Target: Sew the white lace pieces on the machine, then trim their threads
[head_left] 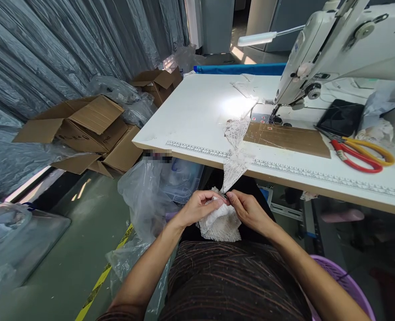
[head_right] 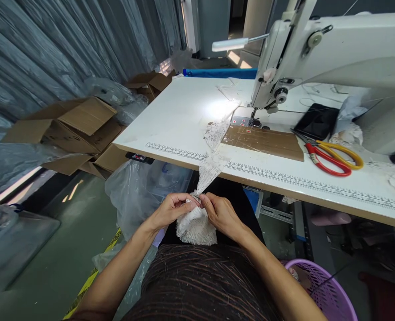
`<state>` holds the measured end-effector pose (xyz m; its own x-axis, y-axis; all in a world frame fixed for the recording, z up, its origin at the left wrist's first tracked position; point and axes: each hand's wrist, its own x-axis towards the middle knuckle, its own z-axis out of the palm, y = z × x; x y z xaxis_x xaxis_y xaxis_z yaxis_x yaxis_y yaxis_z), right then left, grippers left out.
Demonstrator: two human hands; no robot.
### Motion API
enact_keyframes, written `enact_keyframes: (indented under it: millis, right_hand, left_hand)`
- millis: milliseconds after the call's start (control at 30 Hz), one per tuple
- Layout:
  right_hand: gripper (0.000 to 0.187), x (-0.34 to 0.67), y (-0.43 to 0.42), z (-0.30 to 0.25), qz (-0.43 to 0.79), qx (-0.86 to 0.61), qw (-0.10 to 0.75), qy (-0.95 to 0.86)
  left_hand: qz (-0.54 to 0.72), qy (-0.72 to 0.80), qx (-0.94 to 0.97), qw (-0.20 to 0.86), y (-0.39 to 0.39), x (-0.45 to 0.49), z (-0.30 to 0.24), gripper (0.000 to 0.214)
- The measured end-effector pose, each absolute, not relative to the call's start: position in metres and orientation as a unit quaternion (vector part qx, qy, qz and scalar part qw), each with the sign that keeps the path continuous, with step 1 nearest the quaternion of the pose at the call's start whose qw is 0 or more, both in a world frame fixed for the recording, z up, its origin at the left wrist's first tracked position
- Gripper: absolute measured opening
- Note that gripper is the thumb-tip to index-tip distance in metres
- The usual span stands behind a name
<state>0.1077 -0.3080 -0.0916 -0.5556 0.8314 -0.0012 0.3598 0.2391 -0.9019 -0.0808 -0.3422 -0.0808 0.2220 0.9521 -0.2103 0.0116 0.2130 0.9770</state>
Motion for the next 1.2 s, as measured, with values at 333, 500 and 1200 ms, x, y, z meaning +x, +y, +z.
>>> enact_keyframes:
  millis: [333, 500, 1200]
  right_hand:
    - [0.045, 0.107, -0.318, -0.093, 0.441, -0.408, 0.261, -0.756]
    - [0.043, 0.104, -0.317, -0.098, 0.409, -0.431, 0.267, -0.758]
    - [0.025, 0.138, -0.319, -0.099, 0.359, -0.481, 0.357, -0.715]
  left_hand:
    - [0.392, 0.499, 0.46, 0.621, -0.34, -0.08, -0.075, 0.028]
    - [0.383, 0.513, 0.449, 0.623, -0.342, -0.079, -0.08, 0.029]
    - [0.471, 0.476, 0.515, 0.535, -0.291, -0.048, -0.109, 0.036]
